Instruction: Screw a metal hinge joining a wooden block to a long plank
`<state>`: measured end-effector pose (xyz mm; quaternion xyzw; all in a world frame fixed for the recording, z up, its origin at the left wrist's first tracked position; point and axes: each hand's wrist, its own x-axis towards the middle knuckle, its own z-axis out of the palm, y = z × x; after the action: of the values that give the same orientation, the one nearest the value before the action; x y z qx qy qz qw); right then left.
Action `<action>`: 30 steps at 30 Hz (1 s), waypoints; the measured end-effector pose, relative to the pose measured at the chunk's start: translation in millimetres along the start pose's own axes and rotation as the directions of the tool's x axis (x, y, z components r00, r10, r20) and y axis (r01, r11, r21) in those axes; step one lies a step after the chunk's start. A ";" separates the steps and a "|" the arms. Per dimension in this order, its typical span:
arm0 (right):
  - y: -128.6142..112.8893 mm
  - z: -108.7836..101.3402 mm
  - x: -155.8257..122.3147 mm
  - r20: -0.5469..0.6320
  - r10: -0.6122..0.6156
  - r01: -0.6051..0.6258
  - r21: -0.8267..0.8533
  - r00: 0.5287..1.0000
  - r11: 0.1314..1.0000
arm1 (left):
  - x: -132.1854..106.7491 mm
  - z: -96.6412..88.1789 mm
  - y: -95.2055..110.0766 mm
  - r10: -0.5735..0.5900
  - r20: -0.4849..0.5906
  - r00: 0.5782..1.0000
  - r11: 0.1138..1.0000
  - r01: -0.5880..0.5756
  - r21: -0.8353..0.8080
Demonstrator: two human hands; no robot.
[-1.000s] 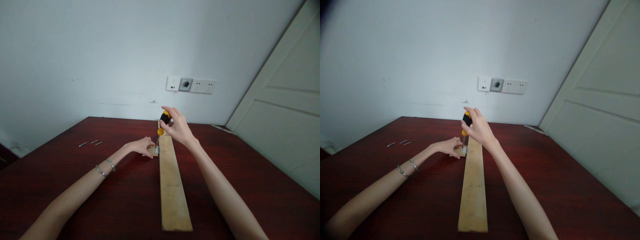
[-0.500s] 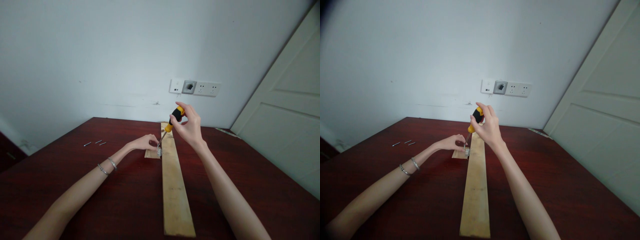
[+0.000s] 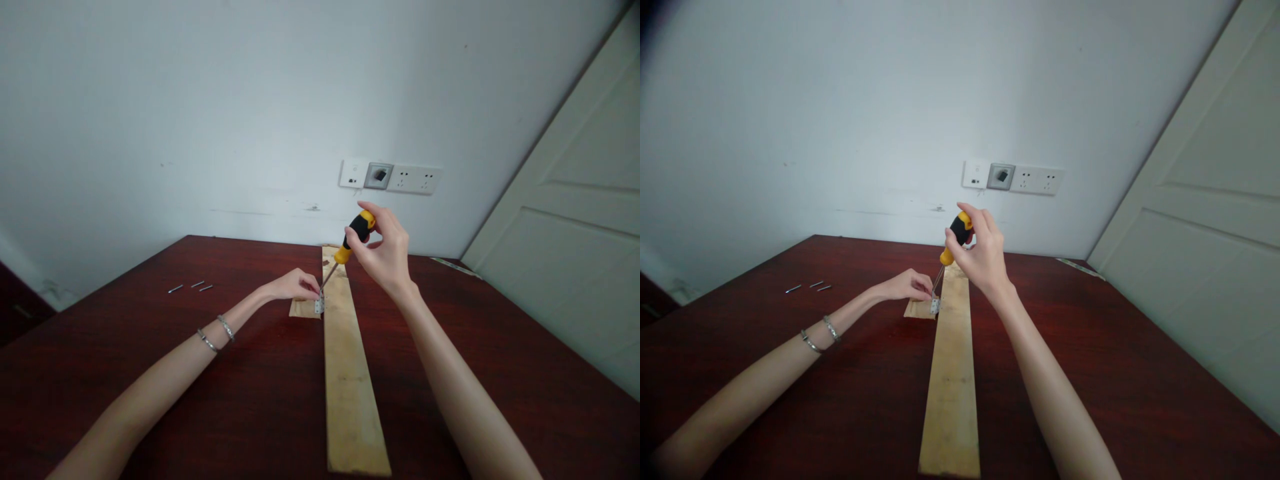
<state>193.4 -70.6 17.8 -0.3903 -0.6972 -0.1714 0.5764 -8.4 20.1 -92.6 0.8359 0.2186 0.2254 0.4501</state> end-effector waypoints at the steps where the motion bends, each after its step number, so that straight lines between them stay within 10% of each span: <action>1: -0.6 -0.6 0.4 -0.001 0.003 -0.003 0.000 1.000 1.000 | 0.4 0.7 -0.2 0.006 -0.007 1.000 1.000 -0.006 -0.001; 14: 7.7 -12.9 6.3 -0.075 0.098 -0.094 0.050 0.992 0.994 | -3.9 -5.2 8.4 -0.071 -0.060 0.996 0.997 0.072 0.022; 21: 4.9 -10.5 7.2 0.026 0.239 -0.238 0.238 0.971 0.942 | -29.3 -42.8 9.8 -0.091 -0.318 0.944 0.973 0.152 0.171; 30: 2.9 25.9 -2.8 0.521 0.514 -0.730 0.440 0.682 0.524 | -133.2 -145.4 14.1 -0.366 -0.442 0.819 0.623 0.568 0.538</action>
<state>178.2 -51.8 7.3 -0.4275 -0.6073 0.3545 0.5681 -196.4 32.5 -32.8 0.8082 0.5578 0.1288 0.1382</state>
